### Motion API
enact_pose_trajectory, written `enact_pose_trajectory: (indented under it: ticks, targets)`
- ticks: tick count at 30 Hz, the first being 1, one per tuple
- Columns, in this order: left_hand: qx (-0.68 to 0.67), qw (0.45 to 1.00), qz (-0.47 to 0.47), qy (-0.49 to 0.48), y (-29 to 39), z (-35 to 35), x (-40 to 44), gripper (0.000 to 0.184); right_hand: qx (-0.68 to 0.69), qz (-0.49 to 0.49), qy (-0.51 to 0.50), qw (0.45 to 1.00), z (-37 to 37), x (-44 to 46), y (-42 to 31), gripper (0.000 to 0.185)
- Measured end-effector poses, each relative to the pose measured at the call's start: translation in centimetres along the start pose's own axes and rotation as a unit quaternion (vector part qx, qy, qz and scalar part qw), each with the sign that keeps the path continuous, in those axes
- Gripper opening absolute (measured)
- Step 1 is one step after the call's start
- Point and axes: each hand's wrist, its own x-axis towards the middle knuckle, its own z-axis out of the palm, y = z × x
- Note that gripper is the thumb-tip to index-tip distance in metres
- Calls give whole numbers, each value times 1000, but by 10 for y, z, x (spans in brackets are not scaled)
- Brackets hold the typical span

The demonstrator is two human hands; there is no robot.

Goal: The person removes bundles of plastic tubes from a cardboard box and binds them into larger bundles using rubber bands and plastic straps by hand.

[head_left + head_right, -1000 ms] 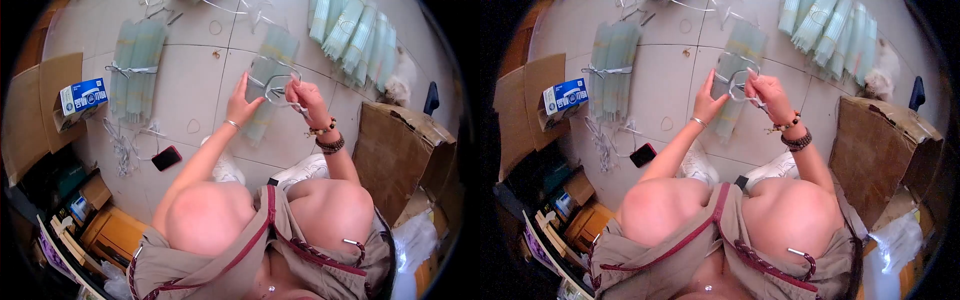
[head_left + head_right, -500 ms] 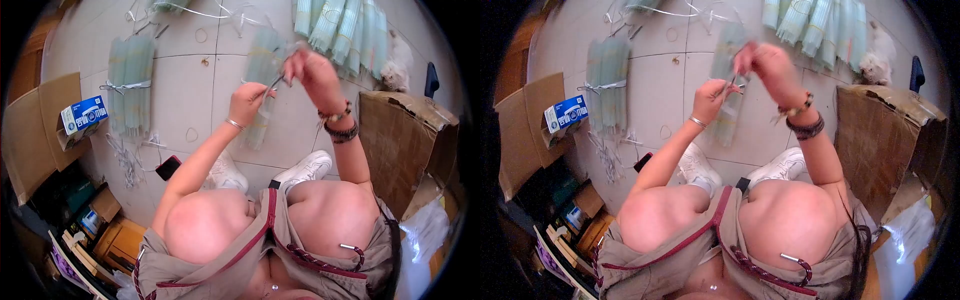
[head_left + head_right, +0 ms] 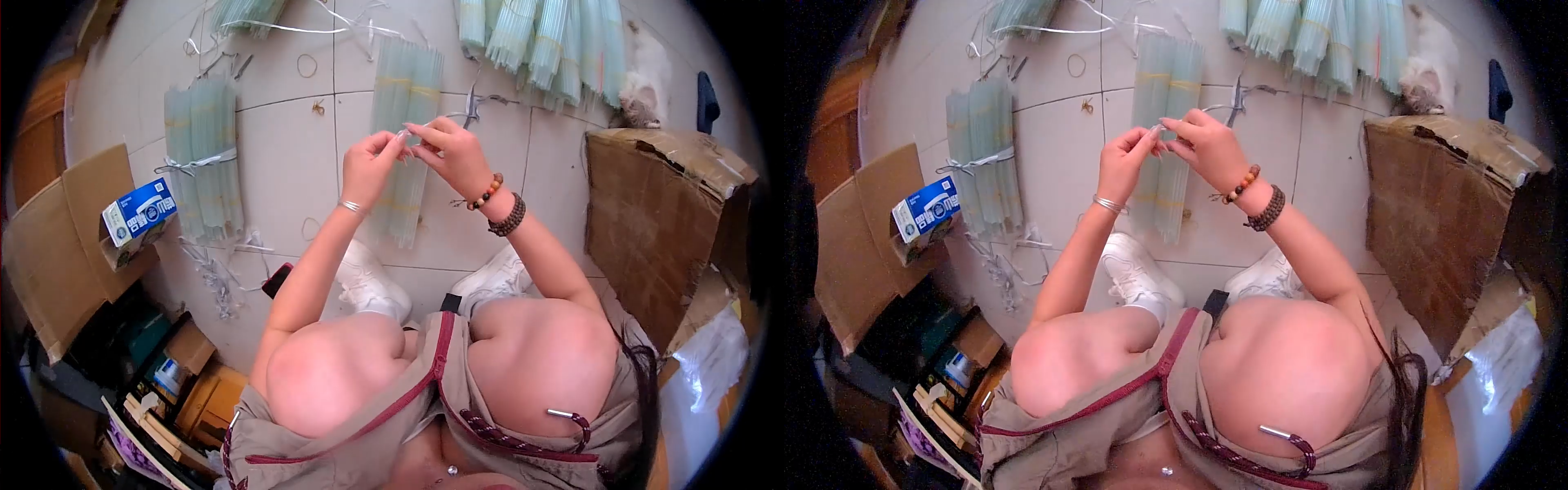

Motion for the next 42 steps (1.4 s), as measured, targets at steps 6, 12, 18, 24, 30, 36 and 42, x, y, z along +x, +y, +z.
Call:
enact_pose_trajectory:
  ticks: [6, 12, 18, 24, 30, 36, 42]
  targets:
    - [-83, 996, -27, -16, 11, -3, -2, 24, -26, -64, 81, 994, 22, 11, 18, 17]
    - [-139, 990, -27, 1, 2, -2, -3, 23, -34, -81, 88, 992, 38, -7, 11, 20]
    - [-160, 986, -42, 2, 2, -3, -2, 22, -96, -45, 70, 992, 36, -24, -19, 28]
    - [-172, 984, -35, -33, 4, -3, -4, 23, -78, -16, 10, 997, 42, -17, 3, 35]
    - [-176, 980, -12, -91, 4, -6, -5, 27, 2, 37, -70, 997, 31, -2, 8, 50]
    - [-175, 982, -5, -74, 3, 1, -6, 28, 60, 47, -124, 989, 24, 0, 12, 56]
    - [-164, 984, -38, -53, -2, 8, -1, 31, 82, -10, -157, 984, 15, -5, 16, 86]
